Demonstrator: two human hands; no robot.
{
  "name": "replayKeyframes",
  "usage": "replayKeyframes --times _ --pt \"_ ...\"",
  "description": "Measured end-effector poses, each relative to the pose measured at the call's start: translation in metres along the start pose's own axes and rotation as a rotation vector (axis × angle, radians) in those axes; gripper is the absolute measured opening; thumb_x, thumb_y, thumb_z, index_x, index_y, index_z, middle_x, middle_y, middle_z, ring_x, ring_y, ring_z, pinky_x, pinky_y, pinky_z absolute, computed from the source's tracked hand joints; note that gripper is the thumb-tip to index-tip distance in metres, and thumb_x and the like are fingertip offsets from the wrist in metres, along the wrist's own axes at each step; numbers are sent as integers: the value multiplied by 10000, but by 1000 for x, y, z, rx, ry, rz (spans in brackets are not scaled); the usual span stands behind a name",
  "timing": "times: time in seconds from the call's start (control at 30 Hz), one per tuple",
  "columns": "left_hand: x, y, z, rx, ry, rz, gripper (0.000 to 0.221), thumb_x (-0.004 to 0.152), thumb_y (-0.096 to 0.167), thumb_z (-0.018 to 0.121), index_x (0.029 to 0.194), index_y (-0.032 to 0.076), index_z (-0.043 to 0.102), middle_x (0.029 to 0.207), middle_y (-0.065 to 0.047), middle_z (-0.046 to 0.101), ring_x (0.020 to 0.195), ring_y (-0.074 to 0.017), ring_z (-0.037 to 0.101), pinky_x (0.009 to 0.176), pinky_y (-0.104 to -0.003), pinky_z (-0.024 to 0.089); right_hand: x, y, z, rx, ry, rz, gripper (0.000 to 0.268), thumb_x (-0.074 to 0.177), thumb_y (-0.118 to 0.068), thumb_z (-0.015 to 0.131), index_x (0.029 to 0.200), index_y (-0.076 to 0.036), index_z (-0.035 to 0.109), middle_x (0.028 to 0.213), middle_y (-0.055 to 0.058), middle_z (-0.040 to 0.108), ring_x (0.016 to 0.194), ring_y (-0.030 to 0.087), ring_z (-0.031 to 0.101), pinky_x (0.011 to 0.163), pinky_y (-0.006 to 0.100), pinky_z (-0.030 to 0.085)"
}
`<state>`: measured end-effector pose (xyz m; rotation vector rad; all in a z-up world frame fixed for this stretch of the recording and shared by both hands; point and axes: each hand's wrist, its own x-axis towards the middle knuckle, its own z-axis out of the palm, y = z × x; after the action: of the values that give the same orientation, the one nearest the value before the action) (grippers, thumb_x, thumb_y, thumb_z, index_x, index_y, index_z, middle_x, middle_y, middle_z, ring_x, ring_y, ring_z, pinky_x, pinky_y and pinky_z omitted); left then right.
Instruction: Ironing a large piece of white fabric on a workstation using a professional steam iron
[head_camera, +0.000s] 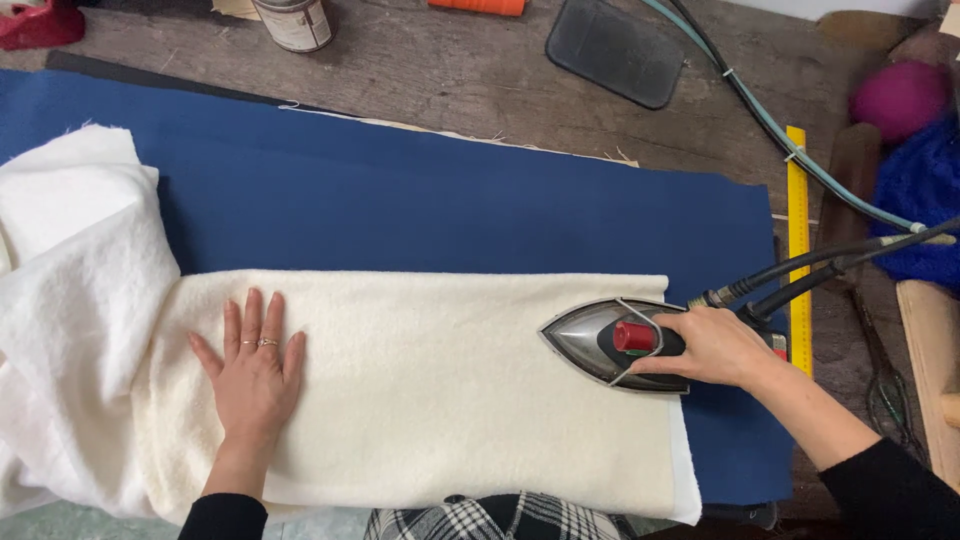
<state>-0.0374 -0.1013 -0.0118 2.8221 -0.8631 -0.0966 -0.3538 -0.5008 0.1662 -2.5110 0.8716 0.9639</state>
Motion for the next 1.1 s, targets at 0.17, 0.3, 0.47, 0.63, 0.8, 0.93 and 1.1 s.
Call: replayKeyframes --times 0.17,0.3,0.47,0.63,0.8,0.93,1.1 --pt "0 2 -3 -5 1 4 568 978 567 252 1510 369 236 1623 91 153 1506 -206 86 1207 -606 -50 3 3 3 -16 8 -17 465 730 -653 701 889 -216 709 525 -5 635 437 127 505 521 252 464" --pt "-1 2 -3 -3 5 4 564 981 570 243 1509 372 232 1624 94 148 1506 -202 82 1205 -608 -40 -1 -5 -2 7 6 2 433 741 -632 704 857 -215 719 489 -22 615 403 99 463 497 215 453" --pt "0 2 -4 0 9 14 567 981 554 266 1514 358 244 1622 72 172 1503 -217 105 1201 -616 -29 3 3 1 -4 11 -13 446 722 -647 710 832 -214 703 507 -9 618 444 131 513 530 248 470" --pt "-1 4 -6 25 10 7 562 979 539 282 1512 362 253 1620 75 185 1506 -209 111 1202 -613 -11 1 -1 0 -23 2 9 483 736 -681 677 846 -212 702 472 -23 590 405 92 462 510 214 459" --pt "1 2 -5 23 -13 -11 565 971 581 243 1505 397 219 1619 116 139 1503 -184 77 1204 -603 -23 1 -5 4 5 1 15 523 732 -696 675 885 -198 725 513 -11 633 442 106 510 553 247 480" --pt "0 2 -3 12 -1 -5 566 966 573 263 1504 398 226 1616 114 151 1498 -196 95 1191 -620 10 5 -25 0 -13 -3 -8 607 674 -757 670 923 -205 715 619 34 679 591 194 649 652 310 522" --pt "0 1 -3 27 8 -3 560 968 573 268 1500 400 238 1613 118 165 1500 -183 99 1200 -614 13 6 -66 -6 -5 -44 -54 679 735 -784 573 1021 -180 691 698 30 704 609 165 630 631 299 508"
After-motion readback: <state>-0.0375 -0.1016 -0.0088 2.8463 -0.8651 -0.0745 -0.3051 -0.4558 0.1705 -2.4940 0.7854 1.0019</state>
